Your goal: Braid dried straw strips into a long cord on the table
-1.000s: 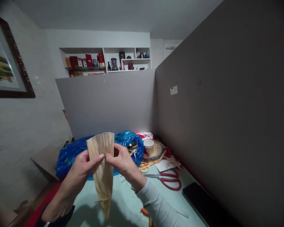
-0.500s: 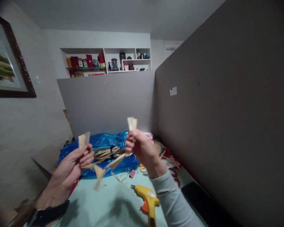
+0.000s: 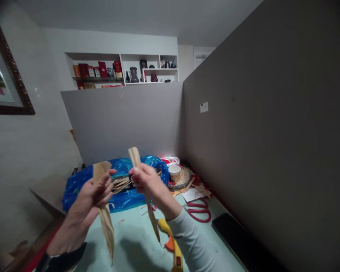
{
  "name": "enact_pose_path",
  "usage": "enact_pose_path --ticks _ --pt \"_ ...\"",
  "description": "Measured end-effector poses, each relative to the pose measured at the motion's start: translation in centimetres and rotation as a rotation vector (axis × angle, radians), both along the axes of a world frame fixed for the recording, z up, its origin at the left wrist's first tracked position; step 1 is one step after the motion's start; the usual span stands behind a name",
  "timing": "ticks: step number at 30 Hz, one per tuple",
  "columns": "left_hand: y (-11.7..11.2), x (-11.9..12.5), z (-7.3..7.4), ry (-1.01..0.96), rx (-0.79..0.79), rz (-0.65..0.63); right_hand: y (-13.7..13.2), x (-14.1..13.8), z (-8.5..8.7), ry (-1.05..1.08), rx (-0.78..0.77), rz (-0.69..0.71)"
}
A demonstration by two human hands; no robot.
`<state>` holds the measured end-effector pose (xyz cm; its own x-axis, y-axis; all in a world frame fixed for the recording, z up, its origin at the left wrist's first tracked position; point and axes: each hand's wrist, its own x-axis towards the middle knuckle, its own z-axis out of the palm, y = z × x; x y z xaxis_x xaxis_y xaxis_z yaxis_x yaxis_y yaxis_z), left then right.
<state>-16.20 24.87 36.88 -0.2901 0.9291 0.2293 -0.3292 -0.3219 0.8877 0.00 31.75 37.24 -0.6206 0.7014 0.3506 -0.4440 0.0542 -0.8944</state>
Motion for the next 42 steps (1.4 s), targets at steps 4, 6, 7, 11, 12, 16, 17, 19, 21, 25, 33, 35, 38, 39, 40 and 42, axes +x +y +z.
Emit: enact_pose_path --ticks 4,6,7,11,12,16,17,19,21,25,33,35,38,39,40,42 --pt "0.8 2.3 -0.9 0.050 -0.084 0.044 -1.7 -2.8 -2.1 -0.179 0.252 -0.094" --pt "0.9 2.1 -1.0 0.045 -0.094 0.103 -2.0 -3.2 -2.8 -0.223 0.323 -0.107" --pt "0.9 1.8 -1.0 0.044 -0.100 0.117 -2.1 -3.4 -3.1 -0.239 0.337 -0.089" --pt "0.9 0.4 -0.9 0.028 -0.099 0.105 -2.1 -4.0 -3.9 -0.271 0.324 -0.012" --pt "0.8 0.2 -0.8 0.018 -0.090 0.103 -2.1 -4.2 -4.0 -0.271 0.320 0.001" --pt "0.8 -0.3 -0.6 -0.030 -0.037 0.110 -2.2 -4.6 -4.5 -0.293 0.340 0.048" --pt "0.8 -0.4 -0.6 -0.039 -0.029 0.114 -2.2 -4.6 -4.5 -0.306 0.345 0.045" --pt "0.7 -0.3 -0.5 -0.051 -0.024 0.126 -2.4 -4.6 -4.4 -0.342 0.355 0.016" --pt "0.7 -0.2 -0.5 -0.048 -0.027 0.158 -2.8 -4.5 -4.4 -0.373 0.362 -0.019" --pt "0.7 -0.1 -0.6 0.021 -0.043 0.214 -3.9 -4.4 -4.6 -0.407 0.394 -0.079" --pt "0.6 -4.6 -0.8 -0.044 0.119 0.185 -1.6 -1.2 -5.0 -0.780 0.663 -0.422" --pt "0.3 -5.5 -0.9 -0.061 0.070 0.098 0.7 -0.3 -4.9 -0.856 0.707 -0.513" --pt "-0.1 -5.4 -0.8 -0.044 -0.063 -0.097 4.4 -0.2 -5.0 -0.966 0.748 -0.605" --pt "-0.1 -5.0 -0.8 -0.035 -0.101 -0.167 5.5 -0.5 -5.2 -0.998 0.760 -0.623" --pt "-0.1 -4.6 -0.8 -0.028 -0.136 -0.227 6.5 -0.9 -5.4 -1.023 0.773 -0.634" --pt "0.1 -3.7 -0.8 -0.016 -0.188 -0.315 8.1 -2.0 -5.9 -1.043 0.797 -0.642"
